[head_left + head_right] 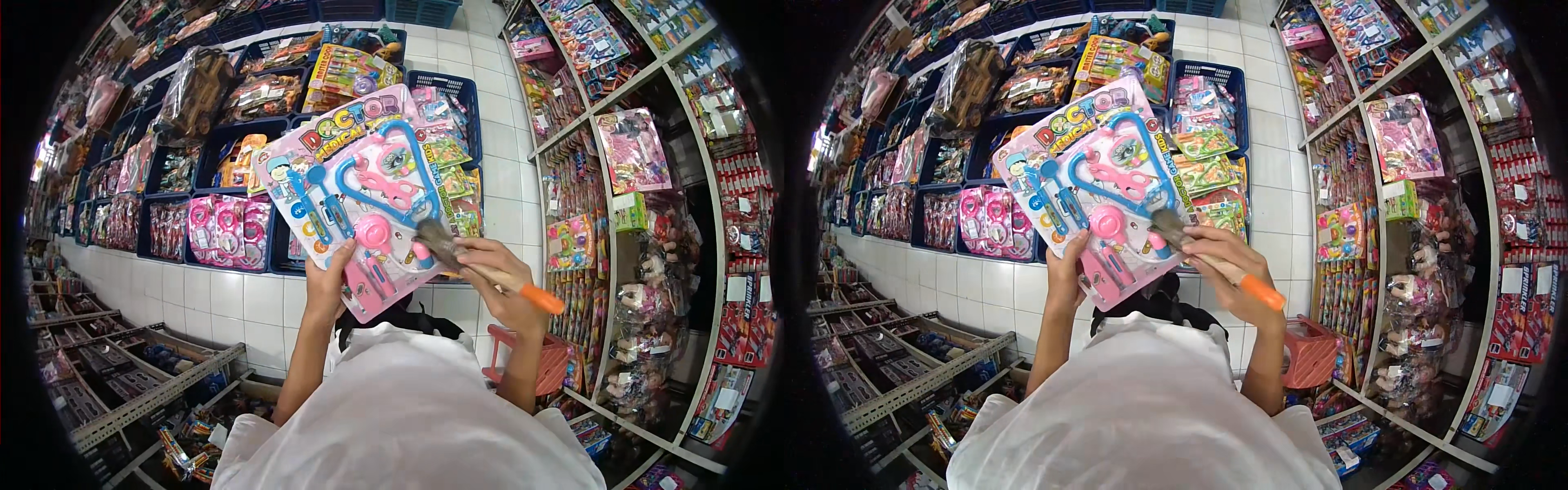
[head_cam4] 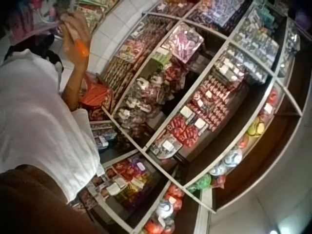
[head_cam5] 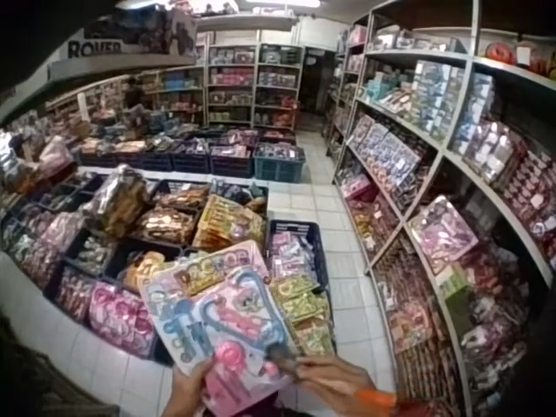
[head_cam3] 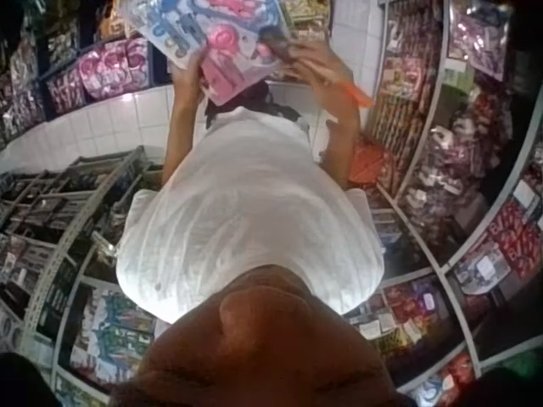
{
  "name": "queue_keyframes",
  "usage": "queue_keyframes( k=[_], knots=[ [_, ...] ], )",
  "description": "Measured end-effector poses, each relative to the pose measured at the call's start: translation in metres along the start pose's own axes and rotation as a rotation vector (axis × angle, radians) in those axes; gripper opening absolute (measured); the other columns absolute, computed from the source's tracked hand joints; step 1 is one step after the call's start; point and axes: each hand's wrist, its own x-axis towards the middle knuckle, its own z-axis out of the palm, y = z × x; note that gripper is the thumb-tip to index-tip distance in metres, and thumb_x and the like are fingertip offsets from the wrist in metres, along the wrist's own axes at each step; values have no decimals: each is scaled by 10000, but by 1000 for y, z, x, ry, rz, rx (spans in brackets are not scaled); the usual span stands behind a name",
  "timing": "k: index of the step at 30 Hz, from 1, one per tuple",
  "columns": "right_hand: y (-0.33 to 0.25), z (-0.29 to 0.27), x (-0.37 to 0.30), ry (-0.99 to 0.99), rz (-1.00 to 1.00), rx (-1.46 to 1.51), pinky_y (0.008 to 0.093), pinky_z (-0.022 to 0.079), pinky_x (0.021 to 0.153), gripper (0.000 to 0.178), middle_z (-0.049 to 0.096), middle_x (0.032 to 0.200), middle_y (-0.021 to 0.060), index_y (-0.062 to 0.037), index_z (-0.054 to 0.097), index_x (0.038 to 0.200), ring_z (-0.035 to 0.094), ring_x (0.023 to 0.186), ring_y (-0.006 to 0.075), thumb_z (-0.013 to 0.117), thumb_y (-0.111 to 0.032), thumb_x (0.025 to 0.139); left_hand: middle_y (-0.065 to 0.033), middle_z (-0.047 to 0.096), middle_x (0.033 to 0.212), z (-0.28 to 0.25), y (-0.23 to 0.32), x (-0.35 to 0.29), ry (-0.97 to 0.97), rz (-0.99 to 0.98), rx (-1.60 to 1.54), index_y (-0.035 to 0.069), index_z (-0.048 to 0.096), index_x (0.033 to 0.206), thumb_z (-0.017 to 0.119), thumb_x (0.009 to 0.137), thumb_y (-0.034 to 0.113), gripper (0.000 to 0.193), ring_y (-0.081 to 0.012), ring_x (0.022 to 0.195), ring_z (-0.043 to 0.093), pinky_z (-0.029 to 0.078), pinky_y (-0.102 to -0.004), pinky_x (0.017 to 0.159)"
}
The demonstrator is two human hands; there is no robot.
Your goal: Dusting packaged toys on a retail shelf using a brush duster.
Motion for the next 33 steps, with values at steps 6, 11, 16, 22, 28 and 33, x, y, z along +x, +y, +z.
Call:
queue_keyframes(
  k=[6,11,16,22,28,33],
  knots=[
    [0,0,-14,-60,190,105,326,486,895,234,644,1115,122,-13,651,1031,607,1075,248,673,60,811,-82,623,1049,-18,-3,1,106,-57,-85,-5,537,1170,675,866,148,367,-151,904,631,525,-295,773],
    [2,-10,-17,-289,291,123,334,483,909,132,666,1066,104,17,669,954,608,1066,254,661,44,825,-80,643,1052,-23,-29,-8,79,-88,100,-18,579,1134,693,873,151,331,-129,908,621,504,-273,780],
    [-2,-28,-15,-349,559,166,303,471,913,164,662,1057,98,14,659,993,609,1057,229,656,33,830,-83,640,1049,-18,-28,-5,167,86,-145,-16,570,1138,670,881,131,312,-133,909,625,513,-277,762],
    [10,-17,-11,-310,159,80,303,469,905,225,636,1114,126,20,627,1066,598,1055,226,634,58,844,-89,644,1046,-17,-8,-2,143,114,-42,-21,575,1124,664,881,138,304,-139,885,634,522,-276,751],
    [15,24,5,-28,216,119,312,442,952,229,576,1222,172,8,602,1097,565,1120,221,603,56,872,-81,654,1011,-16,-25,-6,90,126,80,-7,589,1117,668,883,177,308,-128,861,631,509,-271,748],
    [3,42,6,350,148,333,335,416,986,267,545,1245,206,-12,573,1122,541,1158,258,613,51,866,-82,645,1030,-7,-24,-4,103,32,34,0,585,1109,668,877,150,288,-140,901,628,512,-282,762]
  ],
)
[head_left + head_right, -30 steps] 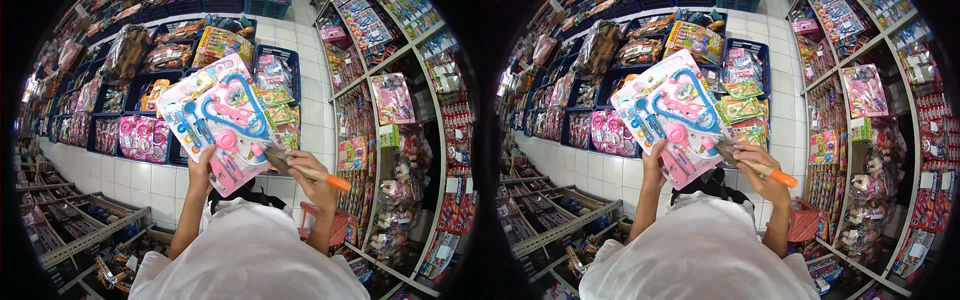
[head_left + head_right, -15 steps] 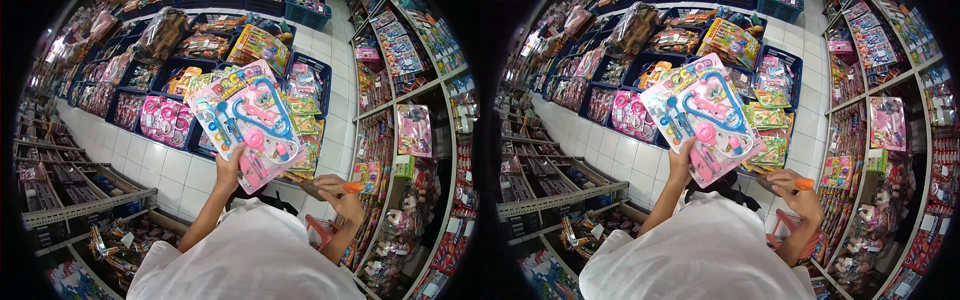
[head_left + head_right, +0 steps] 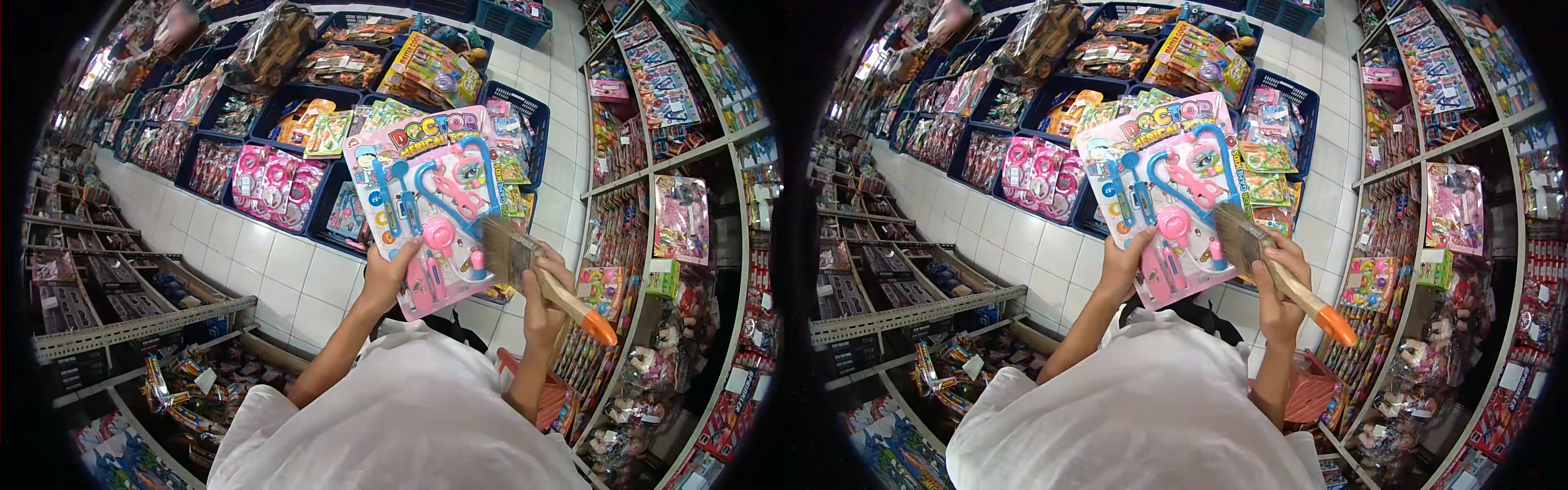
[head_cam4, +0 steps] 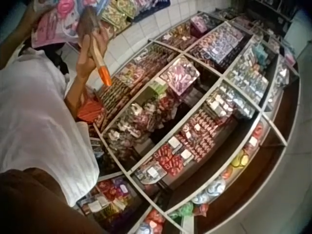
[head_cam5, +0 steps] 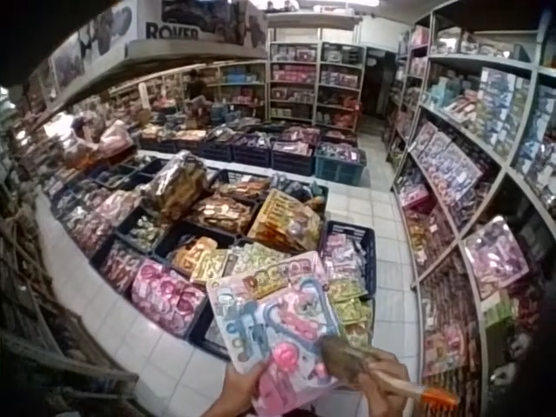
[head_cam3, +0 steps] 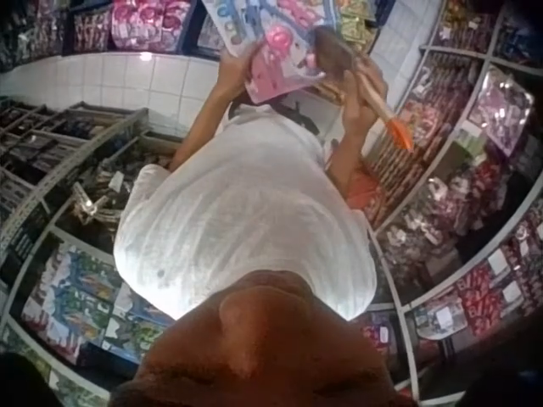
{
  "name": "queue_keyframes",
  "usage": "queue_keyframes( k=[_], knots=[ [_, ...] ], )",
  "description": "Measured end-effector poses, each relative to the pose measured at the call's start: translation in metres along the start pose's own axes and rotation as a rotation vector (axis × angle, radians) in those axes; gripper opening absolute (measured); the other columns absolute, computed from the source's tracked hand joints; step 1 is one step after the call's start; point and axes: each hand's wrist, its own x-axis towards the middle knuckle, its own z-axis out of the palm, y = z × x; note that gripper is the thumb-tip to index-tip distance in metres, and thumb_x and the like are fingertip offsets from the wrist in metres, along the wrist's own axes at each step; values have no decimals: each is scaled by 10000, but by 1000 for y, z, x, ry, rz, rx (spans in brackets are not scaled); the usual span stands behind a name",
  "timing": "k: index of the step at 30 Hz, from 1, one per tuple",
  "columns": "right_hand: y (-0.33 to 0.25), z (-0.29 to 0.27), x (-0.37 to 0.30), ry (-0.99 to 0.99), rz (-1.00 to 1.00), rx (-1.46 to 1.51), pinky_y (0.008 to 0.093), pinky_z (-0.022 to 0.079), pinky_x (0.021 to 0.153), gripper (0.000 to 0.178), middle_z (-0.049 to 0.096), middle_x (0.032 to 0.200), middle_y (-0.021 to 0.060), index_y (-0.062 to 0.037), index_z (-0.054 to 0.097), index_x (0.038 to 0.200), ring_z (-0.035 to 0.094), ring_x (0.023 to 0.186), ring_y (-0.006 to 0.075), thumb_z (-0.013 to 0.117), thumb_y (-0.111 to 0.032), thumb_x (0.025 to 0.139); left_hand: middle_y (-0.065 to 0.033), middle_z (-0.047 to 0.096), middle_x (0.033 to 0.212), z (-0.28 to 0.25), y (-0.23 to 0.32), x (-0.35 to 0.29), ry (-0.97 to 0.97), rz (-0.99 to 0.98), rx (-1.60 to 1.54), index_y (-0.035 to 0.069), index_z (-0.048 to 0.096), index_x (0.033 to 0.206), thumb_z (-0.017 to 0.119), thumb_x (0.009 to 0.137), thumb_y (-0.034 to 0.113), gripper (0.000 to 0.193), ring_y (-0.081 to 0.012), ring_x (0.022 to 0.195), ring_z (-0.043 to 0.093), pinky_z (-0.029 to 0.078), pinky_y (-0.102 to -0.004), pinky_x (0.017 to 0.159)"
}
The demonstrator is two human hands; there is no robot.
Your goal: Dusting packaged toys on a retail shelf using a brush duster.
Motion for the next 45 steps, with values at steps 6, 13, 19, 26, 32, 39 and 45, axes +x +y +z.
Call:
queue_keyframes(
  k=[6,13,19,26,32,39,45],
  knots=[
    [12,-18,0,-295,96,-202,300,457,919,211,583,1186,166,10,614,1062,575,1091,221,612,73,860,-93,634,1041,-5,35,3,135,67,-186,-30,545,1142,647,879,120,320,-151,893,635,532,-288,766],
    [20,-13,-12,-322,84,-148,319,433,957,240,565,1208,184,13,589,1088,553,1125,243,596,78,857,-81,652,1005,-25,35,7,229,147,-123,-28,580,1101,652,871,122,284,-137,845,642,523,-279,727],
    [35,17,15,-273,2,-178,336,385,1016,271,541,1242,169,-21,557,1129,510,1189,241,578,80,878,-66,666,963,-32,35,-20,132,116,148,-8,607,1088,671,868,149,278,-124,815,629,515,-278,723],
    [19,48,29,-168,-110,43,344,391,1007,262,535,1266,188,-29,554,1108,527,1162,247,592,75,871,-68,656,985,-52,29,-39,198,155,236,-3,587,1129,658,874,151,307,-144,839,631,522,-302,751],
    [24,42,23,-393,-84,-111,342,448,942,215,609,1169,165,-19,614,1027,589,1077,247,657,48,827,-59,648,938,-53,29,-40,388,198,-159,-19,599,1060,654,837,106,262,-130,802,619,501,-280,717],
    [19,24,12,-432,-9,-119,342,461,918,211,636,1115,146,-3,644,1016,612,1038,254,672,43,813,-72,628,984,-56,41,-31,339,172,-190,-19,560,1108,635,835,85,302,-147,828,620,511,-291,728],
    [20,24,21,-292,-13,-42,319,427,967,273,564,1218,158,-26,576,1107,541,1142,226,625,72,857,-83,647,1004,-34,41,-25,120,185,-122,-29,575,1108,638,835,54,293,-143,860,630,512,-279,730]
  ],
)
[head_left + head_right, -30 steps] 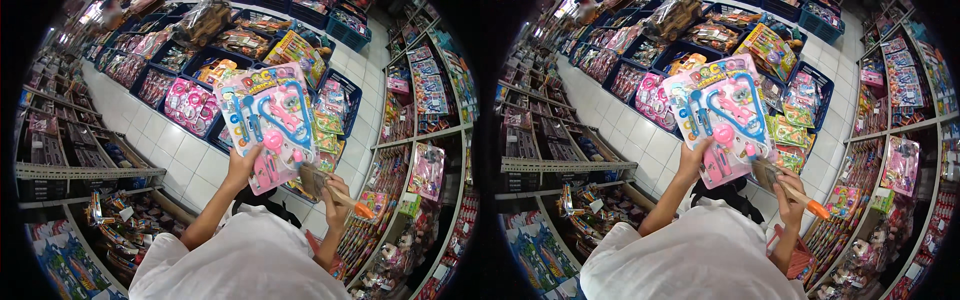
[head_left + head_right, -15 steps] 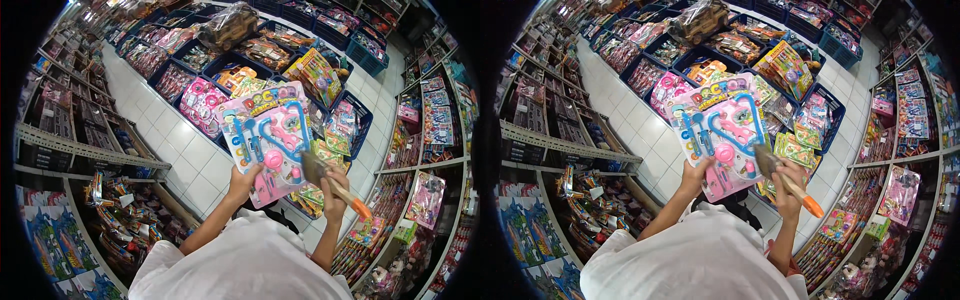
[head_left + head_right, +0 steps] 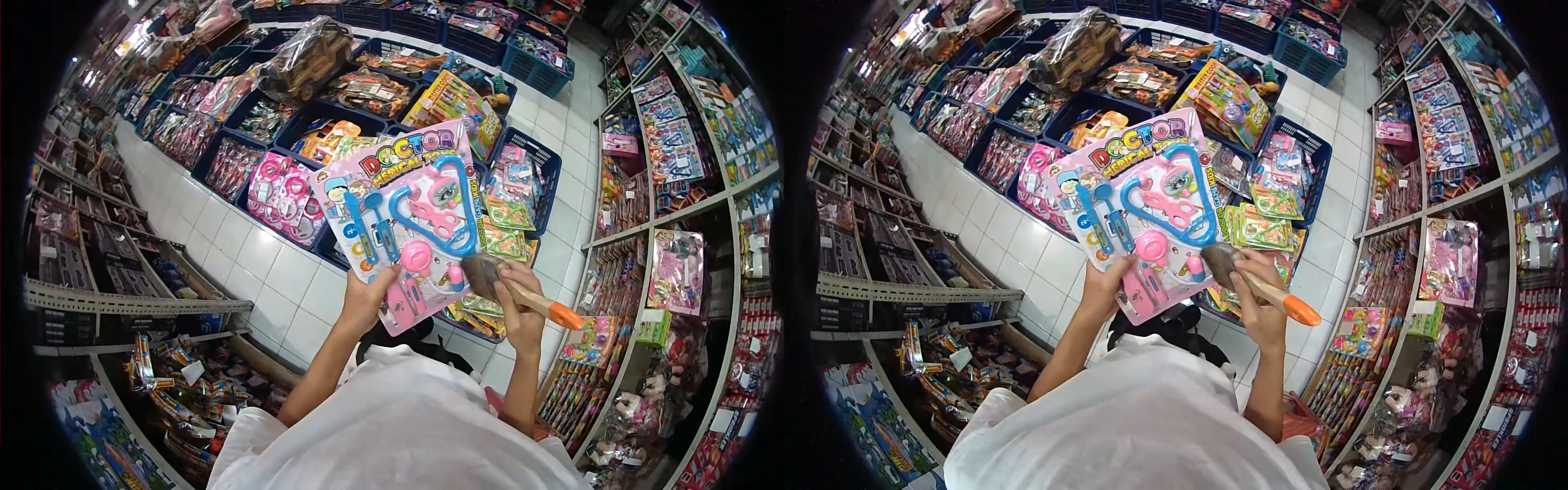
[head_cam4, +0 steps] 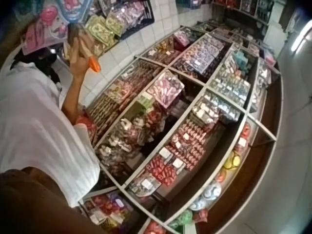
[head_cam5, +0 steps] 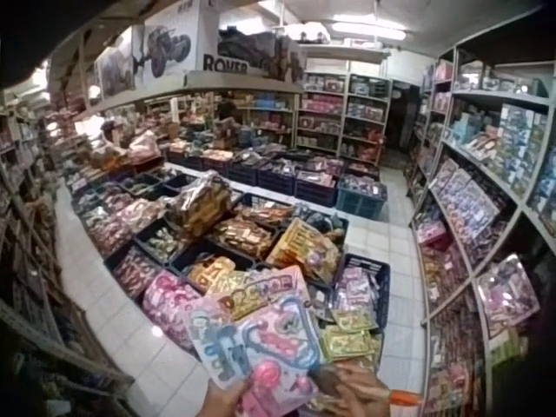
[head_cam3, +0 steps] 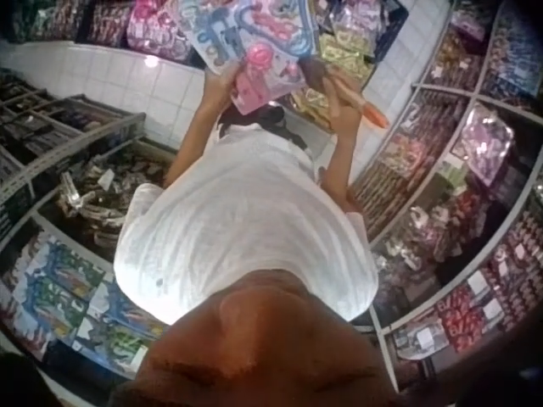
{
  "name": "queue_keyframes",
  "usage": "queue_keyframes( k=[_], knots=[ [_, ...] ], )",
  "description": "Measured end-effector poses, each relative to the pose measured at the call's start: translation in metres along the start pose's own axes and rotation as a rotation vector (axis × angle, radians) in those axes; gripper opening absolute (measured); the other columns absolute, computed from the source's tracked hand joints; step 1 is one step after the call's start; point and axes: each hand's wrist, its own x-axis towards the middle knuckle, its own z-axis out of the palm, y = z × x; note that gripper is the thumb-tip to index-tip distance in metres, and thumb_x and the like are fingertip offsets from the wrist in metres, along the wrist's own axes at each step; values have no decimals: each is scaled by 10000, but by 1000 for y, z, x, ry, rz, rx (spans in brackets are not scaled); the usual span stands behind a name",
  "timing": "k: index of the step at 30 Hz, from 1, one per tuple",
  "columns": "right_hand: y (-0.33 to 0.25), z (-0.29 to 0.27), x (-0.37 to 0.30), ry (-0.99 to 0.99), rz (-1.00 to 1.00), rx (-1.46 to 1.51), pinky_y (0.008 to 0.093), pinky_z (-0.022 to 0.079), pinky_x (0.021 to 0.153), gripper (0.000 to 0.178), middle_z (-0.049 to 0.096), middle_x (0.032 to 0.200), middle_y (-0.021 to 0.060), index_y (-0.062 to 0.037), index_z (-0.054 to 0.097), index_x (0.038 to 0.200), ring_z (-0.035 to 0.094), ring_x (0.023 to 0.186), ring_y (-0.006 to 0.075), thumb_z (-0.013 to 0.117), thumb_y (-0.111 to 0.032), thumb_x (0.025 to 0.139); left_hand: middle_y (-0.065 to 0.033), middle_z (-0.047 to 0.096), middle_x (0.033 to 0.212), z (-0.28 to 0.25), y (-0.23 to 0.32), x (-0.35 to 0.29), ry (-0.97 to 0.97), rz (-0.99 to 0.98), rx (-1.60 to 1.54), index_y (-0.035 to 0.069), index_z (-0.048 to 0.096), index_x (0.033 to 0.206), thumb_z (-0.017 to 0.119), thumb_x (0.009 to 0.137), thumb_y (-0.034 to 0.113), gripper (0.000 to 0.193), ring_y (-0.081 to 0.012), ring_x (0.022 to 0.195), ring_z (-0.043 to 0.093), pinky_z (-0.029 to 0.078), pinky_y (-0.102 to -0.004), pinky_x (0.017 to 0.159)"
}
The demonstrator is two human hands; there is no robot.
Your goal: Dusting packaged toys on a retail shelf using a brush duster.
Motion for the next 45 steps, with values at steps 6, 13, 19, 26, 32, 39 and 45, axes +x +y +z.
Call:
queue_keyframes(
  k=[6,13,19,26,32,39,45],
  knots=[
    [2,3,-6,20,-64,-11,310,425,977,262,563,1238,156,-12,577,1112,546,1142,217,618,70,866,-80,607,1009,-7,11,12,-1,43,71,1,515,1150,616,833,45,336,-168,871,626,548,-326,753],
    [16,31,-9,26,55,-75,310,436,966,275,569,1233,148,14,589,1127,548,1137,214,627,62,859,-66,660,965,-27,1,12,28,-45,177,-20,604,1083,680,837,112,290,-130,815,627,514,-284,708],
    [4,39,9,-154,-204,-274,319,427,982,288,595,1198,151,30,580,1154,573,1119,236,623,38,869,-43,665,935,-33,10,20,87,39,148,-16,618,1070,684,849,147,283,-124,792,619,500,-281,694],
    [28,45,35,171,-10,-90,301,444,947,262,573,1213,122,30,572,1159,575,1086,193,607,11,899,-69,664,994,-36,23,17,81,65,191,-15,607,1094,681,859,157,301,-134,866,622,505,-296,754],
    [11,53,35,-46,91,106,308,431,992,263,589,1241,161,41,564,1165,568,1159,215,597,2,907,-69,663,986,-36,19,16,247,103,31,-15,603,1093,668,857,120,279,-136,830,635,518,-285,727],
    [19,55,41,-99,133,143,294,431,969,252,588,1186,106,-6,556,1153,565,1113,186,598,3,904,-46,633,981,-39,20,11,259,68,-46,14,561,1125,634,845,60,293,-124,835,619,518,-266,700],
    [23,43,38,-15,117,10,286,429,933,298,573,1157,88,1,545,1193,559,1070,164,610,-15,903,-58,640,1005,-34,4,19,209,33,102,7,560,1140,642,848,74,310,-135,853,622,521,-290,731]
  ],
)
